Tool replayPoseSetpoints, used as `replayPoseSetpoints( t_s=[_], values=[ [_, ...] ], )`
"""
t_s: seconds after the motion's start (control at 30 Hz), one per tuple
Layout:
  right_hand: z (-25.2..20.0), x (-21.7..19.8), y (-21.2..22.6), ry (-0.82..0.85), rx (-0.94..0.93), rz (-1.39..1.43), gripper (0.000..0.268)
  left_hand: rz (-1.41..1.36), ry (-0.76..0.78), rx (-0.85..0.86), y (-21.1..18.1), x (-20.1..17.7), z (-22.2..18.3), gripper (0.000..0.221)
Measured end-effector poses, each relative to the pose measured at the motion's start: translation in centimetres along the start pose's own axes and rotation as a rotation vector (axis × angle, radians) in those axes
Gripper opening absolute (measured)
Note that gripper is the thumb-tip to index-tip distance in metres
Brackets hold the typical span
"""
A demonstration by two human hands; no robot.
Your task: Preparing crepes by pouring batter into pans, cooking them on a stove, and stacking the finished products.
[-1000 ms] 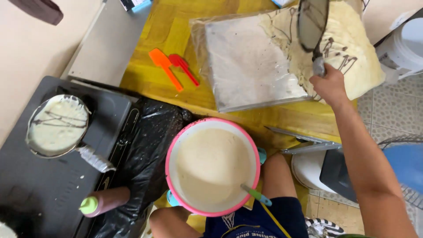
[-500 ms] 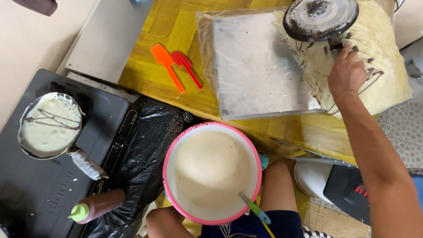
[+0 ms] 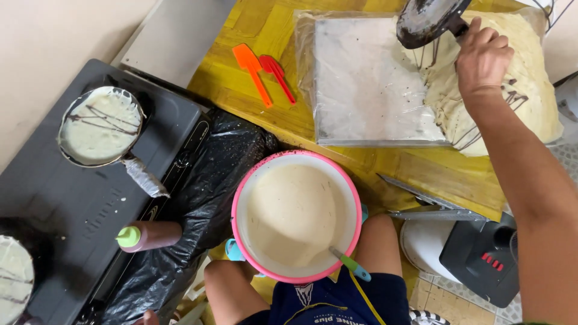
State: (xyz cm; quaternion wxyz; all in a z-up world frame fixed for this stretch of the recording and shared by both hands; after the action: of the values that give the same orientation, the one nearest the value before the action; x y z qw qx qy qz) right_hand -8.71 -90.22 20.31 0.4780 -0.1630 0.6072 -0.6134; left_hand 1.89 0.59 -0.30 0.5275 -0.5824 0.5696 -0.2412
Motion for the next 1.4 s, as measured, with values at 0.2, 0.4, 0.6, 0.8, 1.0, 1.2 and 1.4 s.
replayPoseSetpoints(
  t_s=[0.2, 0.4, 0.6, 0.8, 1.0, 1.2, 1.4],
  values=[
    [-2.8, -9.9, -0.1, 0.255, -0.081, 0.252, 0.093, -0.038, 0.119, 0.128, -2.6, 8.1, -8.0, 0.04],
    [-10.7, -21.2, 2.5, 0.029, 0.115, 1.226, 0.052, 0.113, 0.602, 0.164, -12.6, 16.4, -17.4, 0.053],
    [-25.4, -30.3, 19.1, 0.819, -0.189, 3.051, 0.056, 0.068, 0.81, 0.209, -18.3, 19.0, -19.4, 0.084],
    [-33.8, -45.8, 24.4, 0.67, -0.762, 3.058, 0.055, -0.322, 0.62, -0.026, -14.7, 10.1, -15.7, 0.04],
    [-28.7, -55.8, 32.9, -0.262, -0.554, 2.33, 0.06, -0.317, 0.04, -0.299, -10.2, -5.7, -12.9, 0.017],
    [-22.7, -60.9, 37.8, -0.073, -0.423, 2.638, 0.106, -0.273, 0.049, -0.29, -9.4, -10.8, -12.9, 0.029],
    [-21.5, -48.3, 30.0, -0.123, -0.477, 2.748, 0.072, -0.188, 0.276, -0.366, -7.5, -7.4, -13.8, 0.034]
  ],
)
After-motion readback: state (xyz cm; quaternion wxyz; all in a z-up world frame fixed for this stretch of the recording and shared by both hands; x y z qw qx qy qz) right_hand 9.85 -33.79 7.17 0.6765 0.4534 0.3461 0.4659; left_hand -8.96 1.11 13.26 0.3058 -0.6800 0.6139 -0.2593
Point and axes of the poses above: each hand's wrist, its own z-axis towards the middle knuckle, its own x-axis out of the palm, y = z × x, the point moved 2 cm from there along z, towards the middle knuckle, and after that the axes turned 11 degrees about -x, right-handed, at the moved point
